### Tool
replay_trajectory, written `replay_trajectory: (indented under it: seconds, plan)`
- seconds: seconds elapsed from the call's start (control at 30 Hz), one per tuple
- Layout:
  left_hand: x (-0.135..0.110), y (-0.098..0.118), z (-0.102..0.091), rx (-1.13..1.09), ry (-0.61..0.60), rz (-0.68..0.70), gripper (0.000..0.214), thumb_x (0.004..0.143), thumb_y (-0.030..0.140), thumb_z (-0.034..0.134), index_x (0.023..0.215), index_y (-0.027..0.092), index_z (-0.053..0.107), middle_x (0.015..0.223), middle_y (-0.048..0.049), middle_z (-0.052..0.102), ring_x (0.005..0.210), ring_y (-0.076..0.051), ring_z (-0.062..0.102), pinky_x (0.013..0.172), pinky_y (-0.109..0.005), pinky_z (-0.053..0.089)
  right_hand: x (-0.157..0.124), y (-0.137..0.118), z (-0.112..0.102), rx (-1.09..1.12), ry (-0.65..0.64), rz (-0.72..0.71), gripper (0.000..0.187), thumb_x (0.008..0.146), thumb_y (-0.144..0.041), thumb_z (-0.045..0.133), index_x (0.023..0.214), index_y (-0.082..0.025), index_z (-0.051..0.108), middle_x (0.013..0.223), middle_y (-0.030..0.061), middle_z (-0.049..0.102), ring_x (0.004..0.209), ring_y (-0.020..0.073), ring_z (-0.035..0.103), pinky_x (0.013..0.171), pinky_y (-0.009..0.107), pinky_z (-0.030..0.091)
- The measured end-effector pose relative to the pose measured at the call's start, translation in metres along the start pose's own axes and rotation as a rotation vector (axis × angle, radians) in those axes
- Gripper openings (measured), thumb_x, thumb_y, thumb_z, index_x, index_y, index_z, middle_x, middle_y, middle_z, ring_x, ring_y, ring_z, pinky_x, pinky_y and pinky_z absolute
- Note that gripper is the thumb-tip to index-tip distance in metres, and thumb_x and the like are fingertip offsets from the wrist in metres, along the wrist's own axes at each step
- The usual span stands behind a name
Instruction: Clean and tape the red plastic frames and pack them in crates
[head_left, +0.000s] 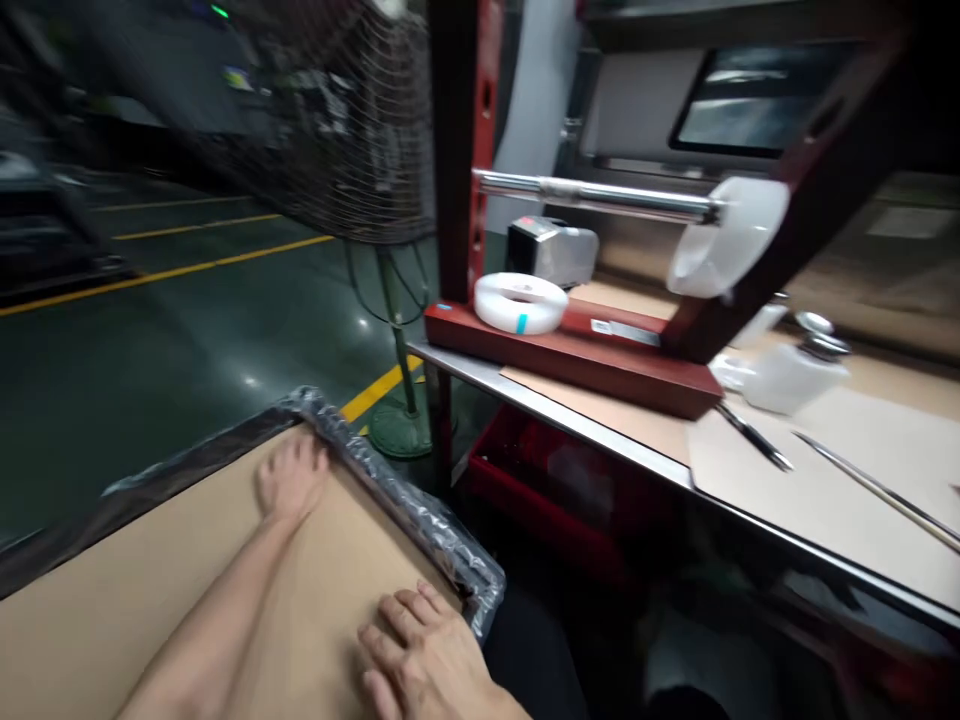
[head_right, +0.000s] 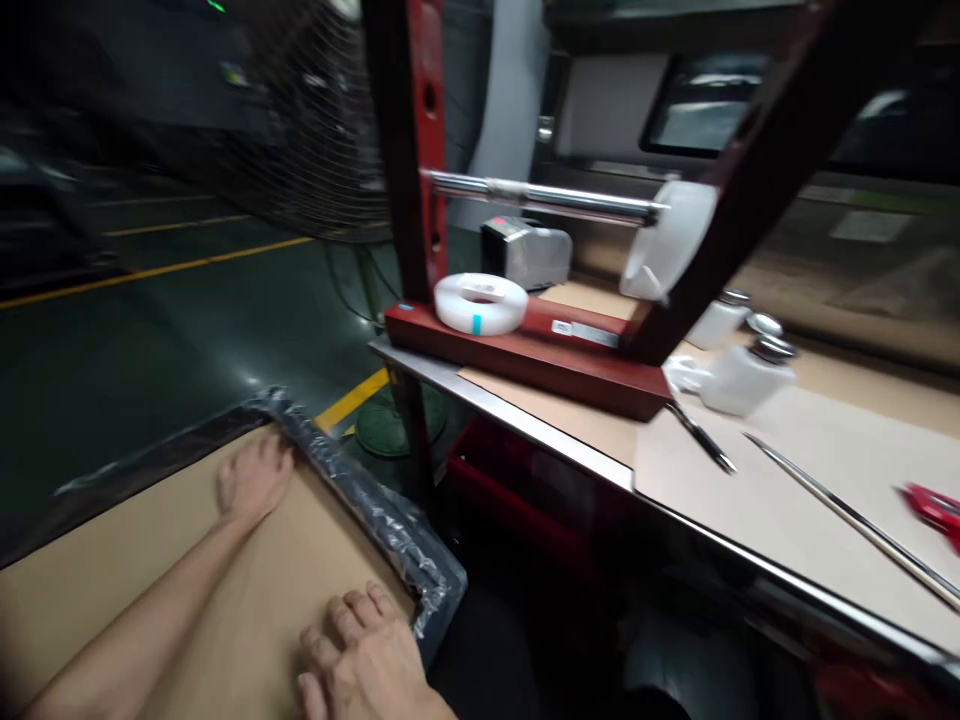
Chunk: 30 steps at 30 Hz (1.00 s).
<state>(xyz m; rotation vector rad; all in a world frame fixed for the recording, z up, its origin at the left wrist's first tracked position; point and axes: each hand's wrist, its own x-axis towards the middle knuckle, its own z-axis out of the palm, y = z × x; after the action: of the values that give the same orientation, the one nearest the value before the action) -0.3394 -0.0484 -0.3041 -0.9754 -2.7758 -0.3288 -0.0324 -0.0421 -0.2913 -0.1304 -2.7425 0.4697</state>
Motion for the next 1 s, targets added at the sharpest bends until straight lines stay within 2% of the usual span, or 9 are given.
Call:
replay_trajectory:
  seconds: [0.1, 0.2, 0.3, 0.4, 0.53, 0.63, 0.77, 0.9, 1.0]
  plan:
    - [-0.002, 0.004, -0.009, -0.005, -0.039, 0.032, 0.034, 0.090, 0.037, 0.044, 0.112, 0.014, 0.056, 0.118, -0.0113, 0.057, 0.115, -0.026, 0.050, 0.098, -0.051, 0.038, -0.002, -0.001, 0.008, 0.029, 0.055, 0.011, 0.035, 0.085, -0.038, 0.048, 0.118, -0.027, 0.055, 0.118, 0.0052, 0.062, 0.106, 0.0224, 0.058, 0.100, 0.041, 0.042]
    - [-0.006, -0.001, -0.021, -0.036, -0.030, -0.003, 0.040, 0.090, 0.040, 0.044, 0.123, 0.019, 0.050, 0.132, -0.0114, 0.049, 0.122, -0.025, 0.045, 0.103, -0.052, 0.034, -0.004, -0.001, 0.013, 0.061, 0.098, -0.007, 0.034, 0.085, -0.035, 0.050, 0.117, -0.029, 0.058, 0.116, 0.0043, 0.065, 0.105, 0.0229, 0.060, 0.098, 0.042, 0.045]
    - [-0.033, -0.023, -0.039, -0.049, -0.038, -0.034, 0.044, 0.090, 0.041, 0.043, 0.129, 0.021, 0.045, 0.140, -0.0109, 0.041, 0.129, -0.026, 0.037, 0.108, -0.055, 0.026, -0.006, -0.004, 0.011, 0.078, 0.111, -0.010, 0.031, 0.084, -0.031, 0.051, 0.112, -0.029, 0.062, 0.114, 0.0036, 0.066, 0.103, 0.0230, 0.060, 0.097, 0.041, 0.046]
    - [-0.095, -0.068, -0.064, -0.016, -0.064, -0.124, 0.047, 0.091, 0.041, 0.038, 0.133, 0.021, 0.041, 0.145, -0.0103, 0.036, 0.134, -0.026, 0.030, 0.111, -0.054, 0.019, -0.008, -0.007, 0.003, 0.063, 0.073, -0.010, 0.031, 0.086, -0.025, 0.047, 0.112, -0.028, 0.064, 0.115, 0.0046, 0.065, 0.107, 0.0230, 0.059, 0.098, 0.041, 0.044]
    - [-0.209, -0.138, -0.101, 0.094, -0.104, -0.398, 0.051, 0.094, 0.037, 0.020, 0.139, 0.017, 0.033, 0.149, -0.0104, 0.030, 0.138, -0.025, 0.020, 0.112, -0.052, 0.014, -0.009, -0.011, -0.010, 0.021, -0.029, -0.035, 0.034, 0.089, -0.023, 0.042, 0.115, -0.023, 0.063, 0.118, 0.0081, 0.063, 0.111, 0.0234, 0.055, 0.101, 0.040, 0.040]
    - [-0.283, -0.174, -0.119, 0.159, -0.178, -0.576, 0.056, 0.091, 0.037, 0.017, 0.139, 0.013, 0.034, 0.150, -0.0115, 0.027, 0.139, -0.026, 0.019, 0.112, -0.051, 0.015, -0.010, -0.012, -0.013, 0.012, -0.051, -0.035, 0.035, 0.090, -0.024, 0.040, 0.117, -0.022, 0.063, 0.118, 0.0081, 0.063, 0.112, 0.0233, 0.055, 0.102, 0.040, 0.040]
    - [-0.334, -0.196, -0.118, 0.187, -0.281, -0.686, 0.059, 0.089, 0.042, 0.016, 0.140, 0.016, 0.032, 0.150, -0.0094, 0.026, 0.140, -0.024, 0.016, 0.112, -0.047, 0.015, -0.012, -0.013, -0.014, 0.004, -0.026, -0.042, 0.035, 0.090, -0.024, 0.040, 0.115, -0.021, 0.063, 0.117, 0.0083, 0.064, 0.112, 0.0223, 0.055, 0.101, 0.039, 0.039]
    - [-0.347, -0.200, -0.101, 0.207, -0.296, -0.745, 0.062, 0.089, 0.043, 0.009, 0.144, 0.016, 0.022, 0.153, -0.0078, 0.019, 0.141, -0.021, 0.013, 0.112, -0.043, 0.013, -0.011, -0.014, -0.015, -0.002, -0.049, -0.033, 0.035, 0.090, -0.024, 0.039, 0.115, -0.022, 0.063, 0.117, 0.0069, 0.064, 0.111, 0.0221, 0.054, 0.101, 0.038, 0.039]
    - [-0.348, -0.201, -0.092, 0.211, -0.269, -0.753, 0.067, 0.087, 0.044, -0.002, 0.144, 0.017, 0.019, 0.154, -0.0060, 0.014, 0.141, -0.020, 0.011, 0.112, -0.045, 0.010, -0.010, -0.014, -0.015, 0.004, -0.064, -0.017, 0.034, 0.090, -0.024, 0.039, 0.115, -0.023, 0.062, 0.116, 0.0059, 0.063, 0.111, 0.0215, 0.054, 0.102, 0.038, 0.038]
